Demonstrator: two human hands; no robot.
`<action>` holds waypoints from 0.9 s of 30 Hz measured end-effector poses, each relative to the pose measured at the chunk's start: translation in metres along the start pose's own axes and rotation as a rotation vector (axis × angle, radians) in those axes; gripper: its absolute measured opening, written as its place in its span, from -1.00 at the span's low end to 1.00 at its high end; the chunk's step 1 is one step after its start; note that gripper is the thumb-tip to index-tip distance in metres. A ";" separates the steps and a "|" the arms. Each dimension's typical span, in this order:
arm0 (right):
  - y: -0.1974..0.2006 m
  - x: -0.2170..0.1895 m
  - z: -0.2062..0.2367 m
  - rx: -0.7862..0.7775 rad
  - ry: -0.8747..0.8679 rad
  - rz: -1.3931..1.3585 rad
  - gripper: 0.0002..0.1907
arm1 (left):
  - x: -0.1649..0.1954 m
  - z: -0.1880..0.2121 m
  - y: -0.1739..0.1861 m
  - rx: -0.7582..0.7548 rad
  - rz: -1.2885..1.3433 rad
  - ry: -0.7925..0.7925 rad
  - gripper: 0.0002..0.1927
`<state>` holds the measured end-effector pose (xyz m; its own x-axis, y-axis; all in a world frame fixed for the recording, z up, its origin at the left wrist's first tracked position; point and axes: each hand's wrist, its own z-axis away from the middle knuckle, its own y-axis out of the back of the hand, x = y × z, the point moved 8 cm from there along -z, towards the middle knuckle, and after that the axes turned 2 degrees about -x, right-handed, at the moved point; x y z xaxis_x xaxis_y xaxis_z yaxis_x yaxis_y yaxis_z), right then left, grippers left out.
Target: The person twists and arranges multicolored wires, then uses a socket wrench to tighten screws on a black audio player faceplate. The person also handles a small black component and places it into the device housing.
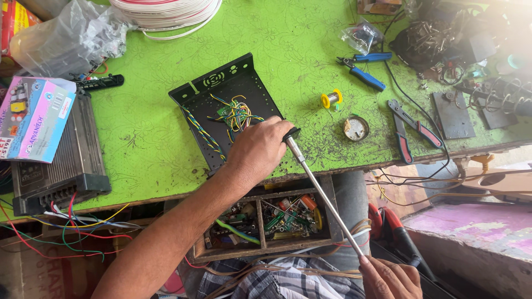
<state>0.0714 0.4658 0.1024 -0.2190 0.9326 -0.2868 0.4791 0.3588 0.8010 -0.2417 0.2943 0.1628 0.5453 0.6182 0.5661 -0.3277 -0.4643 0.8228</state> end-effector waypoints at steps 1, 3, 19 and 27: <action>0.000 -0.001 0.000 0.007 0.009 0.007 -0.59 | 0.000 0.000 0.000 0.001 -0.002 0.001 -0.72; -0.001 0.001 0.000 -0.014 -0.005 -0.013 -0.58 | 0.001 0.000 0.000 0.002 -0.006 0.006 -0.74; -0.051 0.068 0.110 -0.149 -1.047 -0.739 -0.53 | 0.001 -0.002 -0.003 0.016 -0.005 -0.010 -0.79; -0.071 0.105 0.169 -0.142 -1.008 -0.829 -0.52 | 0.001 -0.002 -0.001 0.035 0.016 -0.014 -0.77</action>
<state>0.1580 0.5448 -0.0740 0.3533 0.0795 -0.9321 0.4032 0.8862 0.2284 -0.2426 0.2963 0.1627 0.5508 0.6016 0.5786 -0.3100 -0.4961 0.8110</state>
